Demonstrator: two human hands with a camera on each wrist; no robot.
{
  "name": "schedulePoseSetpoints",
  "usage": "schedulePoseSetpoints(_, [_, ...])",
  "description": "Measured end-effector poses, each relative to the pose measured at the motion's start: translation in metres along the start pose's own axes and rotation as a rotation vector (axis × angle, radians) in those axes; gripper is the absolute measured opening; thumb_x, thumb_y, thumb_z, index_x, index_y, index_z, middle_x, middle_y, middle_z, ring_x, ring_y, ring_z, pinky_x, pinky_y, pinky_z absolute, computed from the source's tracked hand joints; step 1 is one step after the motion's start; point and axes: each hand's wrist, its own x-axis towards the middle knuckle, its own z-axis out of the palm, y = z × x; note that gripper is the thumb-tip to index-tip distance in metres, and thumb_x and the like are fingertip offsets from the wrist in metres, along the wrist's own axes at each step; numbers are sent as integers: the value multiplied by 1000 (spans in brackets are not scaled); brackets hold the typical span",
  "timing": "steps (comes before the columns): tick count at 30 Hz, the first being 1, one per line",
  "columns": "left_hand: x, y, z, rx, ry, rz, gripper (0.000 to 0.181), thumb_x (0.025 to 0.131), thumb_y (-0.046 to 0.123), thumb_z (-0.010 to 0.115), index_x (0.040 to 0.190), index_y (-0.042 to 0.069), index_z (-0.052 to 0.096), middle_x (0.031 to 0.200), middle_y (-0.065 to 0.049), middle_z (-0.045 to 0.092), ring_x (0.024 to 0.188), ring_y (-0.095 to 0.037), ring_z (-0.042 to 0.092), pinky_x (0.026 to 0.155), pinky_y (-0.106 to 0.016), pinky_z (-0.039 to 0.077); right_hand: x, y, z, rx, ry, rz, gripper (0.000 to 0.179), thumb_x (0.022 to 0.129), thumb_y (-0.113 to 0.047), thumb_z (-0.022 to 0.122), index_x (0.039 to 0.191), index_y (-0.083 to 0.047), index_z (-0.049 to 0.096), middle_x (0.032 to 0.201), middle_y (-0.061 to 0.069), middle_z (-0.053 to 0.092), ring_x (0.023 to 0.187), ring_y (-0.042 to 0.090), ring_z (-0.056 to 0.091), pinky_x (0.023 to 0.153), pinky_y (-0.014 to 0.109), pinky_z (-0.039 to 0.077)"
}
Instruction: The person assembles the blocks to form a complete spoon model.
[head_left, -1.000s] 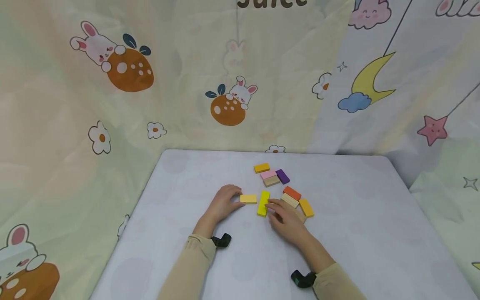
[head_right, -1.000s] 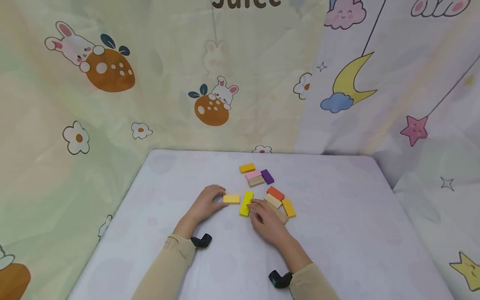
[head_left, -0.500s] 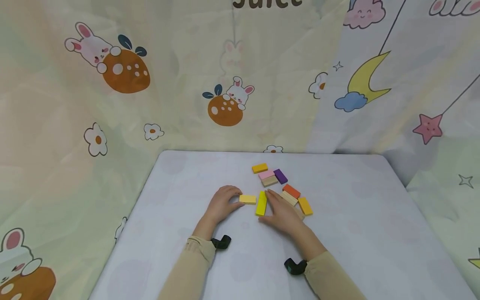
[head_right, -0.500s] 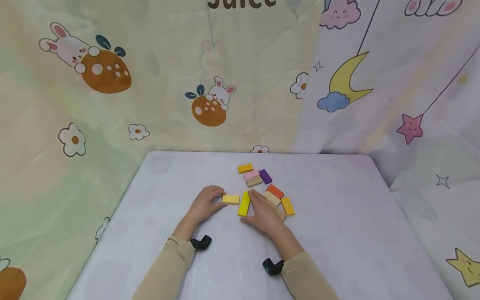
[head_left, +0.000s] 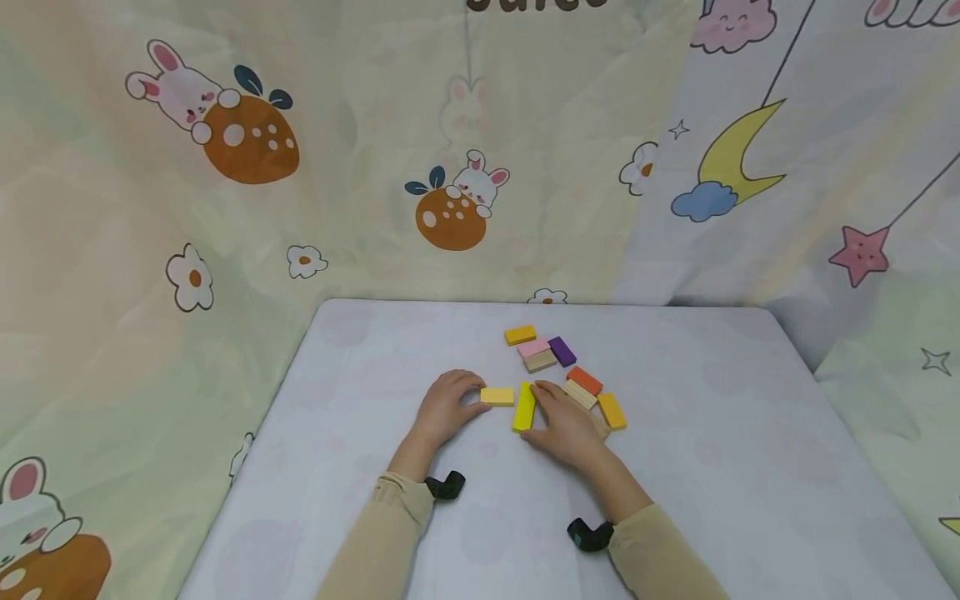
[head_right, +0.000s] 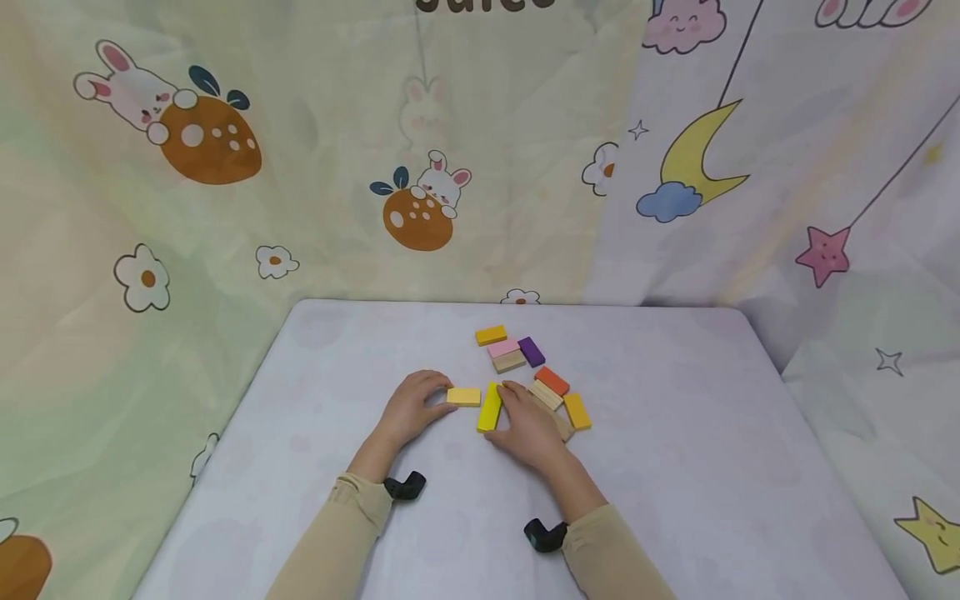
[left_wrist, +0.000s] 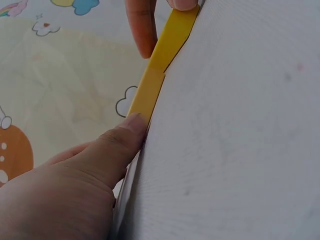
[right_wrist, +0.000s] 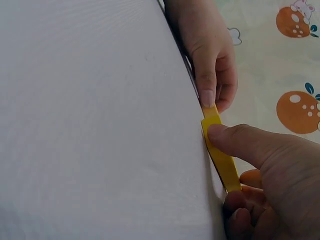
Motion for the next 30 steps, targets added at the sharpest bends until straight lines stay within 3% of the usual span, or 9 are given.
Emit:
schedulePoseSetpoints(15, [-3, -4, -1, -19, 5, 32, 28, 94, 40, 66, 118, 26, 68, 125, 7, 65, 128, -19, 53, 114, -40, 39, -14, -3, -2, 92, 22, -96, 86, 79, -47, 80, 152, -21, 41, 159, -5, 34, 142, 23, 40, 112, 47, 43])
schedulePoseSetpoints(17, [-3, -4, -1, -16, 8, 32, 29, 94, 42, 66, 119, 26, 68, 125, 6, 65, 128, -19, 53, 114, -41, 40, -17, -8, -2, 110, 10, -115, 86, 79, -47, 80, 152, -22, 41, 159, -6, 34, 135, 19, 45, 107, 40, 48])
schedulePoseSetpoints(19, [-3, -4, -1, -9, 18, 37, 30, 94, 43, 66, 118, 27, 69, 125, 6, 65, 128, -19, 53, 113, -41, 40, -19, -14, -2, 129, -11, -133, 87, 79, -47, 80, 152, -21, 41, 159, -7, 33, 115, 14, 56, 91, 30, 54])
schedulePoseSetpoints(22, [-2, -6, 0, 2, 31, 50, 29, 93, 44, 66, 118, 28, 69, 124, 7, 65, 127, -19, 54, 112, -43, 42, -21, -21, 1, 142, -51, -149, 87, 80, -48, 79, 153, -21, 40, 159, -6, 32, 85, 9, 55, 69, 22, 50])
schedulePoseSetpoints(24, [-2, -6, 1, -6, 40, 62, 29, 93, 43, 67, 117, 27, 69, 123, 6, 65, 126, -20, 54, 111, -44, 42, -23, -24, 4, 125, -72, -158, 87, 81, -50, 78, 153, -21, 40, 159, -5, 33, 79, 8, 52, 64, 20, 48])
schedulePoseSetpoints(30, [-1, -5, 0, -17, 33, 74, 31, 93, 44, 66, 118, 26, 69, 123, 5, 66, 127, -21, 54, 112, -44, 42, -25, -27, 12, 50, -69, -188, 86, 81, -52, 76, 152, -19, 40, 158, -3, 35, 98, 11, 57, 79, 28, 54])
